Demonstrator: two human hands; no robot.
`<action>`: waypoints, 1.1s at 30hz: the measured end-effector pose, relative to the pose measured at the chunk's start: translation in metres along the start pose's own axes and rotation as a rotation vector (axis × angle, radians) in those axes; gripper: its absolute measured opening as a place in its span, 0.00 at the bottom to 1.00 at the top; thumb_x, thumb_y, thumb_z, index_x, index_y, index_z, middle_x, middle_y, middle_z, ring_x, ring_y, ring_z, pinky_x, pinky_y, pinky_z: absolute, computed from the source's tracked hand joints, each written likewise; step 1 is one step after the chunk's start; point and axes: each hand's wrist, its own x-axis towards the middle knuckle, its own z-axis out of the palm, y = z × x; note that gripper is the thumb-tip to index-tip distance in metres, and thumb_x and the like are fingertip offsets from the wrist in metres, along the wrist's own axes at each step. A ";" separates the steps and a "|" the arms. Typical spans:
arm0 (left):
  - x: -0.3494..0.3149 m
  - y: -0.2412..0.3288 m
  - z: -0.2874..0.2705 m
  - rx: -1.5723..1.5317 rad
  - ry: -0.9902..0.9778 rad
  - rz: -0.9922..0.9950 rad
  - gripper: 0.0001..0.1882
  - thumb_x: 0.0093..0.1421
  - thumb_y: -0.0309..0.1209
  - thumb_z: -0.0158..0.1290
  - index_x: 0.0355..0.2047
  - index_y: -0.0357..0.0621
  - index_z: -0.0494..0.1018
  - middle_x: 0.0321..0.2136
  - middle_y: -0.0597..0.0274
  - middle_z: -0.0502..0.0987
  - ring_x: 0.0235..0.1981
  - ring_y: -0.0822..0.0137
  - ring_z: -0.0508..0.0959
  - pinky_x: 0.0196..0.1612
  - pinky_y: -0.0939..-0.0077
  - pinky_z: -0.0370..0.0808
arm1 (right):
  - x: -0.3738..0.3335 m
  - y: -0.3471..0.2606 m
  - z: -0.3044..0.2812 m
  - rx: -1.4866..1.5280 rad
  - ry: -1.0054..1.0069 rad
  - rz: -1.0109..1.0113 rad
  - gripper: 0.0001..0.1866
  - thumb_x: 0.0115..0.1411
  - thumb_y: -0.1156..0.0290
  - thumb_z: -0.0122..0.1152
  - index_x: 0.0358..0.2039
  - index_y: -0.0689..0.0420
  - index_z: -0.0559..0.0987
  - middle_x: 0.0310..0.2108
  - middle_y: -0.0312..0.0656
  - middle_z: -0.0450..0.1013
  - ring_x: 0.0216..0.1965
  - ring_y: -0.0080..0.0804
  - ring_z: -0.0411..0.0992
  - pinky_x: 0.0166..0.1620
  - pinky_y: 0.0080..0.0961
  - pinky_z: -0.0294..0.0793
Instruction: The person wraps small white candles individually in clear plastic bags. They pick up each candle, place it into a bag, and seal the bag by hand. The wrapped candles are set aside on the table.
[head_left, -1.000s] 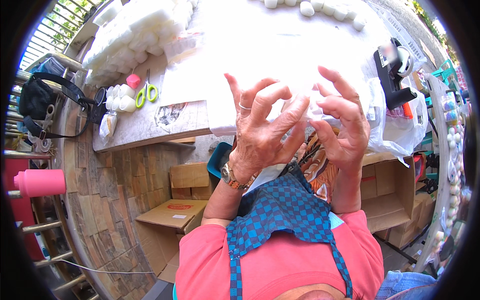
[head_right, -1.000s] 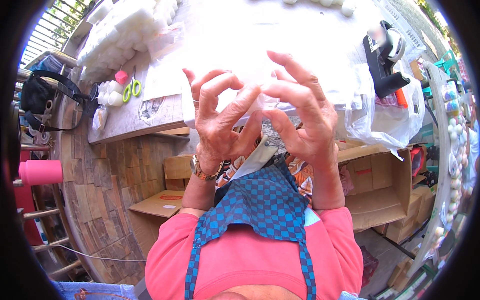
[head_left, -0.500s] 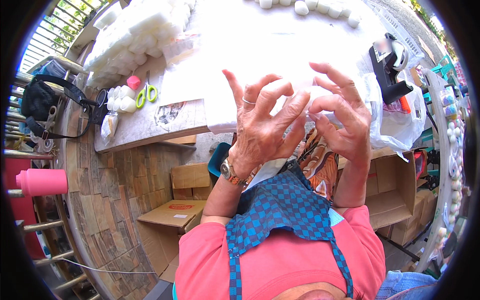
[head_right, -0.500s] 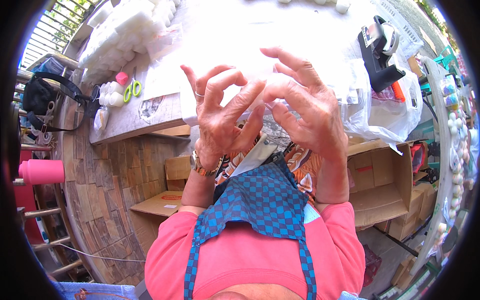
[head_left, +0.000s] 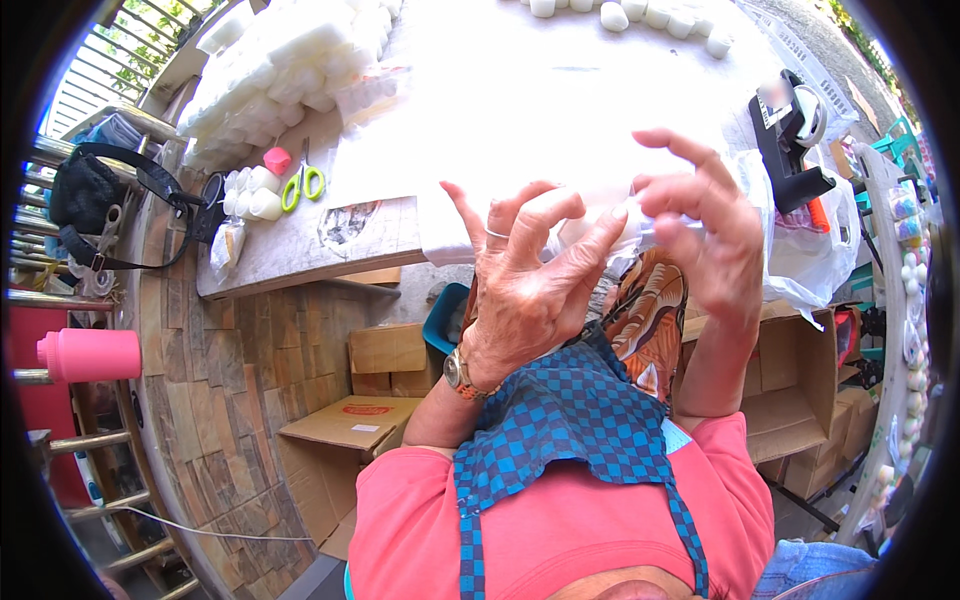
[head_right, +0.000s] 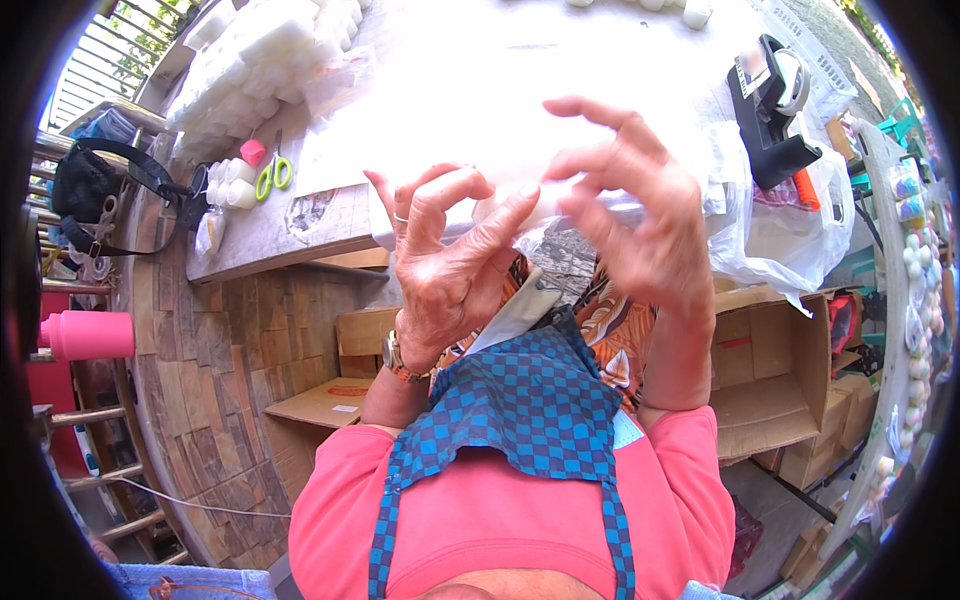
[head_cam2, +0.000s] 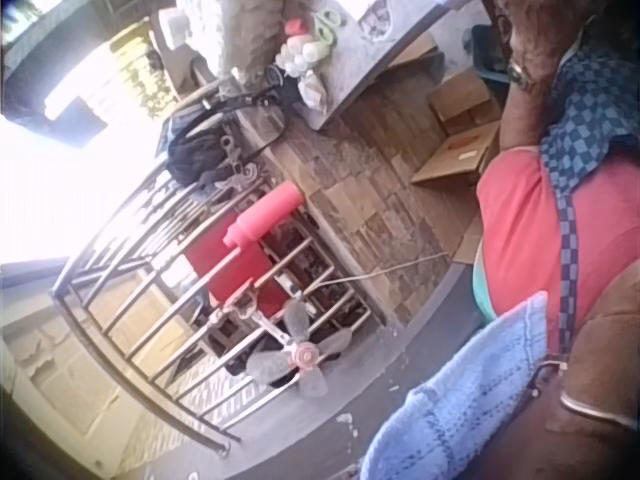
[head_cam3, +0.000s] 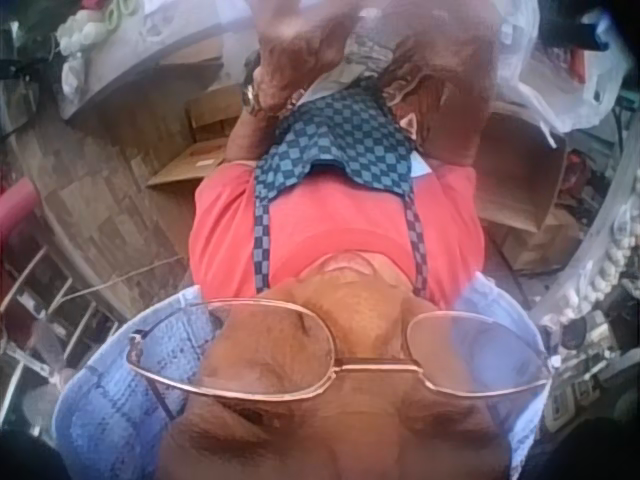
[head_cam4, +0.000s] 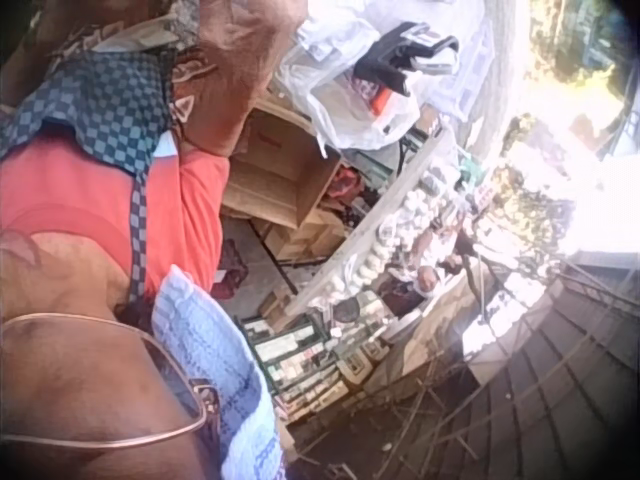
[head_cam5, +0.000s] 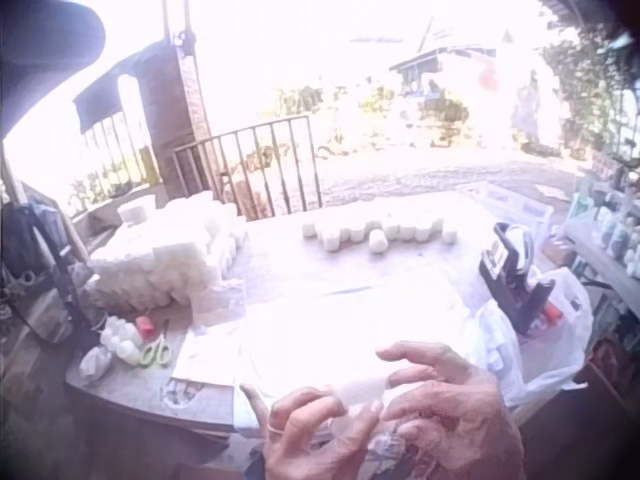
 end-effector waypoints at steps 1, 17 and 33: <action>0.000 0.000 0.000 -0.008 -0.007 0.009 0.22 0.50 0.30 0.63 0.47 0.60 0.80 0.43 0.68 0.71 0.51 0.59 0.71 0.63 0.21 0.35 | 0.002 0.007 0.002 0.062 0.085 0.092 0.12 0.55 0.75 0.60 0.40 0.60 0.81 0.50 0.52 0.74 0.43 0.34 0.76 0.44 0.30 0.78; -0.004 0.004 0.002 -0.042 -0.022 0.042 0.26 0.41 0.27 0.65 0.44 0.61 0.83 0.47 0.63 0.72 0.50 0.56 0.72 0.67 0.36 0.50 | 0.043 0.031 0.009 0.369 -0.270 0.427 0.16 0.57 0.60 0.66 0.37 0.59 0.77 0.31 0.32 0.72 0.34 0.20 0.69 0.42 0.21 0.68; 0.005 0.002 -0.004 0.095 -0.100 0.097 0.15 0.51 0.35 0.61 0.42 0.60 0.81 0.53 0.73 0.76 0.56 0.66 0.71 0.59 0.14 0.25 | 0.036 0.023 0.006 0.350 -0.071 0.406 0.15 0.65 0.61 0.58 0.38 0.61 0.83 0.30 0.35 0.78 0.31 0.18 0.71 0.34 0.18 0.69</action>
